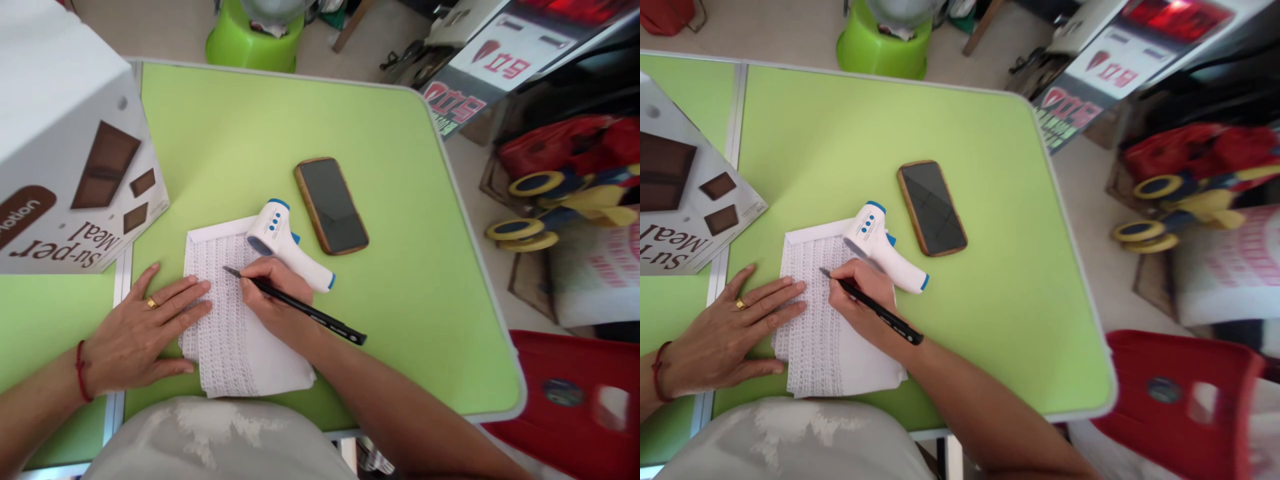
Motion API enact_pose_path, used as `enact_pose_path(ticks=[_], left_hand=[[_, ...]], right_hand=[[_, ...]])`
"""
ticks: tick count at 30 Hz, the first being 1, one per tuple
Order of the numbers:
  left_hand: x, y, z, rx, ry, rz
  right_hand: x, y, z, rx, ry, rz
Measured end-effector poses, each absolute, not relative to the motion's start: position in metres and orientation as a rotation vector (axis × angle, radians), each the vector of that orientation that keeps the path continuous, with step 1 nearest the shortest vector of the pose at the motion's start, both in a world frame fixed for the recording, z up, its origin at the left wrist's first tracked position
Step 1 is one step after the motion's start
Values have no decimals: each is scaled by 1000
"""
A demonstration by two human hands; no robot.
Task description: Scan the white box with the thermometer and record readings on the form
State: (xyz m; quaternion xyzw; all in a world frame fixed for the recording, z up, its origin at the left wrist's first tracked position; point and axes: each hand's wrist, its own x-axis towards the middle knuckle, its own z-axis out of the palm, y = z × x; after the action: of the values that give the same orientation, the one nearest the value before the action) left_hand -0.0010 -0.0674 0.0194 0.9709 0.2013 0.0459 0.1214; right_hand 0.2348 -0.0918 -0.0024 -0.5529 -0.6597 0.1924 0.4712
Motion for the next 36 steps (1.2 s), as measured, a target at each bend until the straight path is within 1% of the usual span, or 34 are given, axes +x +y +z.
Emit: enact_pose_path(ticks=[16, 23, 36], left_hand=[[0, -67, 18, 2826, 586, 162], [0, -67, 17, 2851, 573, 157], [0, -67, 18, 2828, 583, 177]], right_hand=[[234, -93, -2, -1368, -1622, 458], [235, -92, -3, -1251, -1621, 511], [235, -91, -3, -1253, -1607, 521]])
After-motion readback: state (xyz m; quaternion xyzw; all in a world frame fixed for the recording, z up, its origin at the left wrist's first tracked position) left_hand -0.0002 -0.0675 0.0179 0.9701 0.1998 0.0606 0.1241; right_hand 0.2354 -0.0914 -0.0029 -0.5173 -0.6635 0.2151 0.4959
